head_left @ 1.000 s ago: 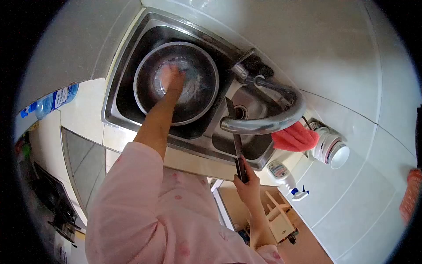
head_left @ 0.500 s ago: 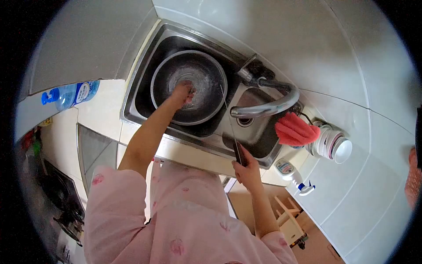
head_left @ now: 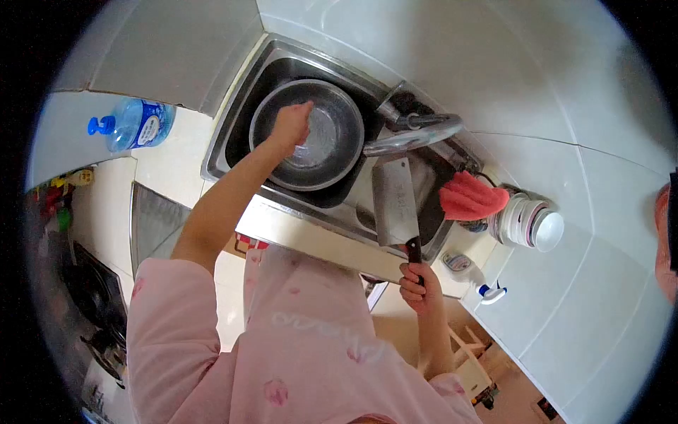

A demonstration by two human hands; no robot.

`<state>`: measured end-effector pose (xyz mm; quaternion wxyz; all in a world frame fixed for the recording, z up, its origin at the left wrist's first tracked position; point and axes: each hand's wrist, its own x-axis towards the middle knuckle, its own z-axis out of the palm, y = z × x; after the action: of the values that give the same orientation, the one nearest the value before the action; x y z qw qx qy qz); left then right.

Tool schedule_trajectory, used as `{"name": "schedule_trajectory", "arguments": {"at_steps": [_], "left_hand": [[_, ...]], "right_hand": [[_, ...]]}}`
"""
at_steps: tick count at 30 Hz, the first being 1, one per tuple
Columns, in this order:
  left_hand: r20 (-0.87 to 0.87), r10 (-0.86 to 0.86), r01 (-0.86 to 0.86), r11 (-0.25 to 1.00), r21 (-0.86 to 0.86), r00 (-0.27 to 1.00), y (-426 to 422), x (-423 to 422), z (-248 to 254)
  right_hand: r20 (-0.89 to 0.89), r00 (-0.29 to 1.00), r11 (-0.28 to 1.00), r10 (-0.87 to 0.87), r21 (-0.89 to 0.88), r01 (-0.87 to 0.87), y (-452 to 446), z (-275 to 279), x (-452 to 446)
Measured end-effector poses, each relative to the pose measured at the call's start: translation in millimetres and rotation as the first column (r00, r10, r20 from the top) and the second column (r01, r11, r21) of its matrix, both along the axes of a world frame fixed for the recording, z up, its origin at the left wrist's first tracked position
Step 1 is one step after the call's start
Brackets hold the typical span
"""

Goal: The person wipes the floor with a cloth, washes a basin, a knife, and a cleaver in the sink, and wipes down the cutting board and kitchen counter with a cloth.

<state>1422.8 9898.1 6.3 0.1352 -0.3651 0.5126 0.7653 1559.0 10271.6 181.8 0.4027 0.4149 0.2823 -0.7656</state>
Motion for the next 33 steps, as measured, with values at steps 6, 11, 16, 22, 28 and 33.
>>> {"name": "schedule_trajectory", "arguments": {"at_steps": [6,11,16,22,28,33], "left_hand": [[-0.150,-0.223,0.252,0.942,0.223,0.963,0.7,24.2,-34.4],[0.080,-0.395,0.395,0.843,-0.365,0.915,35.5,46.0,24.7],[-0.005,-0.536,0.476,0.754,-0.452,0.844,57.8,86.0,26.8],[-0.241,-0.207,0.151,0.962,-0.228,0.948,111.9,112.7,61.6],[-0.170,0.193,-0.175,0.978,0.116,0.966,97.1,215.6,70.2],[-0.346,0.598,-0.310,0.729,0.611,0.723,63.1,399.0,91.6]], "right_hand": [[-0.152,0.782,0.555,0.605,0.785,-0.276,26.7,-59.7,21.5],[-0.219,0.932,0.915,0.289,0.350,-0.201,65.9,-35.1,18.7],[-0.136,0.956,0.966,0.259,0.053,-0.254,94.2,-72.2,11.1],[-0.174,0.929,0.945,0.327,0.079,-0.318,97.0,-68.7,-8.7],[-0.411,0.417,0.550,0.811,0.778,-0.304,50.7,-82.6,-3.6],[-0.447,0.359,0.571,0.819,0.691,-0.443,-16.3,-21.8,60.3]]}}
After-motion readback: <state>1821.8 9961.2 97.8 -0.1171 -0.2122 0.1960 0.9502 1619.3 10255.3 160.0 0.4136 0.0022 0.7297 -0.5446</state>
